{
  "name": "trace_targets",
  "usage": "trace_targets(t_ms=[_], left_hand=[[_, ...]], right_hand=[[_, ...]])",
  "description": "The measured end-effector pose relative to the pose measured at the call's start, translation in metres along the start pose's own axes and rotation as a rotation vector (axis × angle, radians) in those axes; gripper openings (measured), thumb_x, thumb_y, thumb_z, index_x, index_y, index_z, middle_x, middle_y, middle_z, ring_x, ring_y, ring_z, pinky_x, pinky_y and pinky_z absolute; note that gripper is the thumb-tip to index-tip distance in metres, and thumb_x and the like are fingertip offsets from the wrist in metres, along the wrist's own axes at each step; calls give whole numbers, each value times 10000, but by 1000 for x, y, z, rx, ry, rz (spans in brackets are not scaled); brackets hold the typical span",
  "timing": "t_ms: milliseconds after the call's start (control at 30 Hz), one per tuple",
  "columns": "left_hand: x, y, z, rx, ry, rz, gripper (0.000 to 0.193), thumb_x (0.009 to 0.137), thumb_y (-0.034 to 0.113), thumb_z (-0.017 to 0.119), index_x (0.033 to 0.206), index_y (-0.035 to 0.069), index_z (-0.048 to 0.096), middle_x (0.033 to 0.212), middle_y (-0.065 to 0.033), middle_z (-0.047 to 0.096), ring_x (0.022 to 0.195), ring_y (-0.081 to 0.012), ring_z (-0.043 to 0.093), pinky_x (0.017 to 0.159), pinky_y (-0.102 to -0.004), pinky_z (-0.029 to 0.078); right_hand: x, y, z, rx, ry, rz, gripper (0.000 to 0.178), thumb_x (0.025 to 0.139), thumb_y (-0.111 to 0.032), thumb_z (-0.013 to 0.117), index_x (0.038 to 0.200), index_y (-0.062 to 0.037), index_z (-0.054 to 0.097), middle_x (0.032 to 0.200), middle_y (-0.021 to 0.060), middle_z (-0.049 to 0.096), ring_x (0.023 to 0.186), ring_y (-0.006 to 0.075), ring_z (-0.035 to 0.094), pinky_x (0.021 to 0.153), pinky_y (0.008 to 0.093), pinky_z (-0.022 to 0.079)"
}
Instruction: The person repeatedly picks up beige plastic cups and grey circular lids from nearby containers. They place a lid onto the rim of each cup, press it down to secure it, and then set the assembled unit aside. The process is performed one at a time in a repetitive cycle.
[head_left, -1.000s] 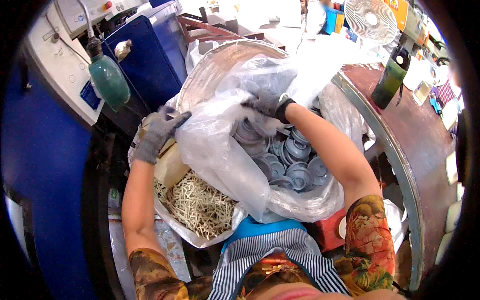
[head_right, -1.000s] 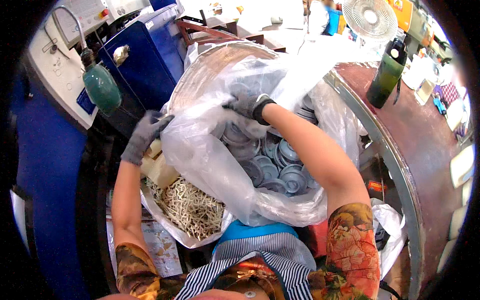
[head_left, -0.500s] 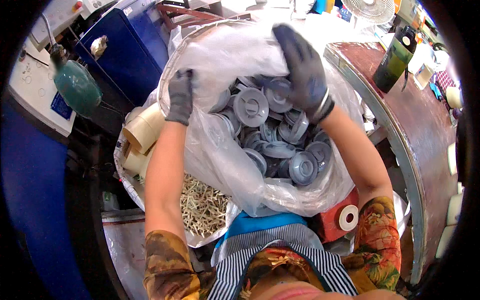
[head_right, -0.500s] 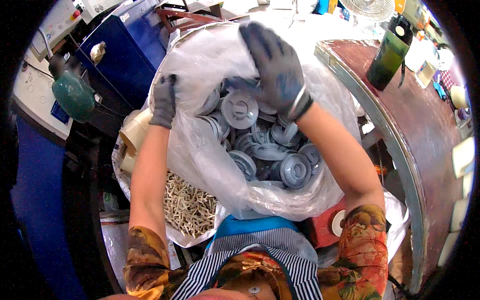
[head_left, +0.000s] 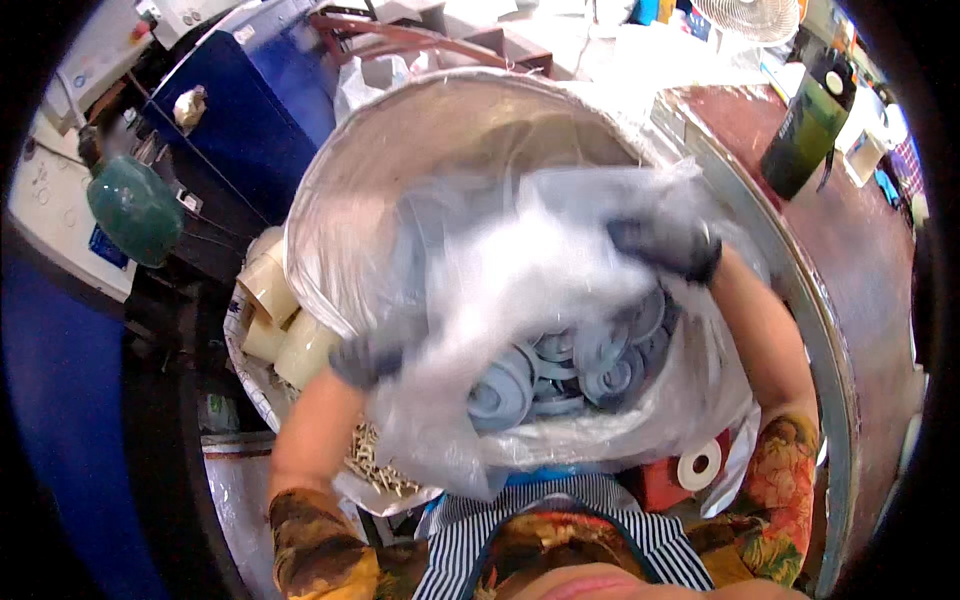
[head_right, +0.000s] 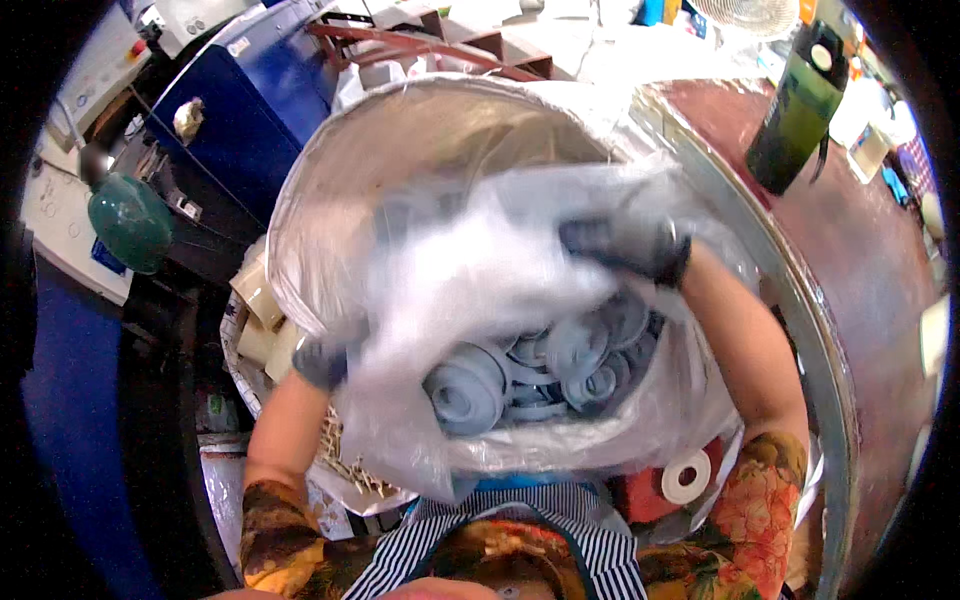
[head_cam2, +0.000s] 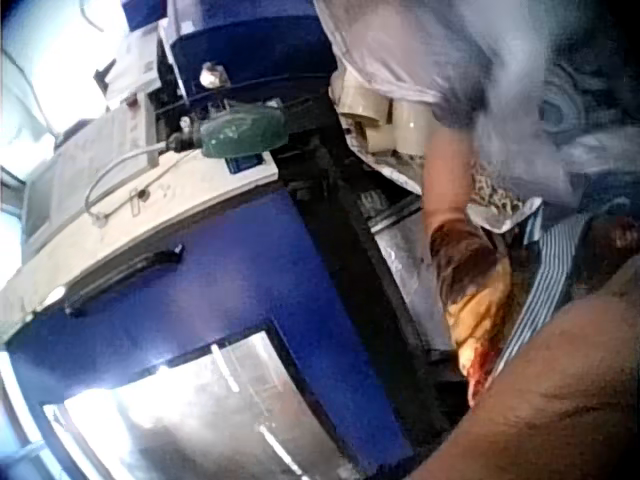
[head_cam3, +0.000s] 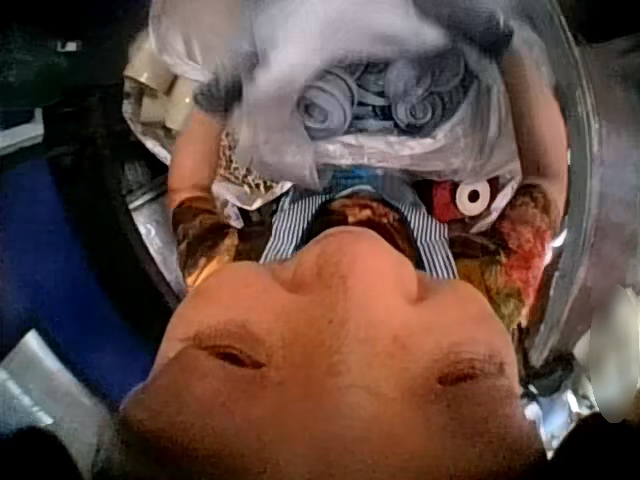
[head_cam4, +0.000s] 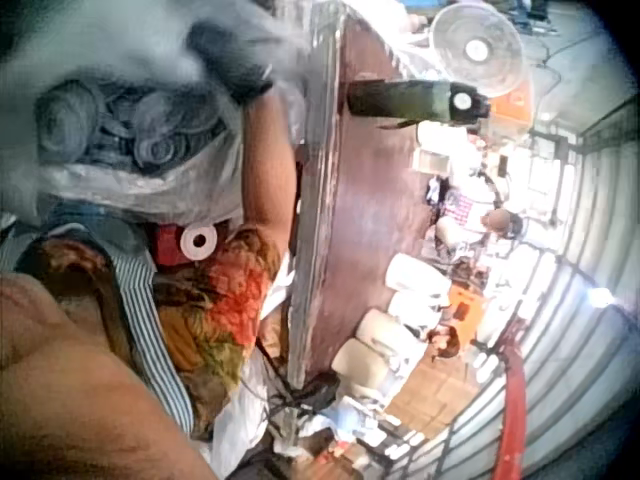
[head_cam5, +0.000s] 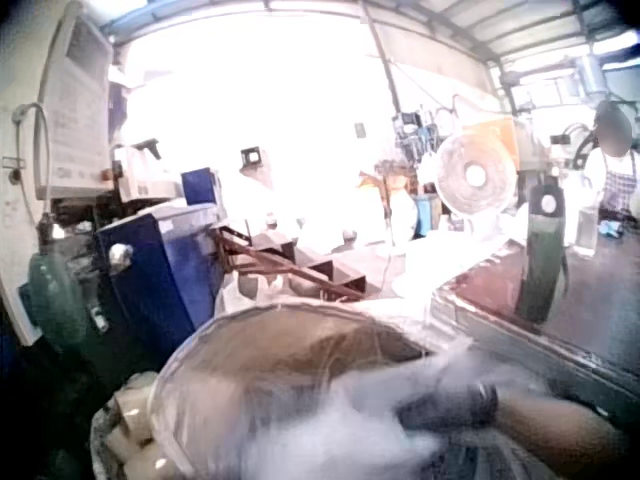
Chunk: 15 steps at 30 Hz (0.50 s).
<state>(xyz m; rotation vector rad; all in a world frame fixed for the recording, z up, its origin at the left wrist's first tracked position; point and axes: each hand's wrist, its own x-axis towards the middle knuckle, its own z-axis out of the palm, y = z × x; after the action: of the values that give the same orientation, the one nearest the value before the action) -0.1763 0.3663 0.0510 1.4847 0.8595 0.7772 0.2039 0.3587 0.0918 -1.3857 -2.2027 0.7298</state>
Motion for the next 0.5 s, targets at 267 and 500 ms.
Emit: trace_targets(t_ms=[267,500], left_hand=[[77,13,26,3,224,52,395,961,196,571,1312,19,527,1228,-92,586,1122,-156,546,980,-323,461],[-21,2,5,96,-50,-81,463,930,225,616,1323,7,504,1239,-141,576,1101,-219,572,962,-338,473]], right_hand=[[60,76,7,-18,370,83,373,905,-413,539,1069,-112,685,1011,201,684,927,332,653,838,429,492],[-22,-37,4,-27,-441,24,374,885,-294,590,1169,-65,670,1161,154,669,1068,265,622,978,345,443]])
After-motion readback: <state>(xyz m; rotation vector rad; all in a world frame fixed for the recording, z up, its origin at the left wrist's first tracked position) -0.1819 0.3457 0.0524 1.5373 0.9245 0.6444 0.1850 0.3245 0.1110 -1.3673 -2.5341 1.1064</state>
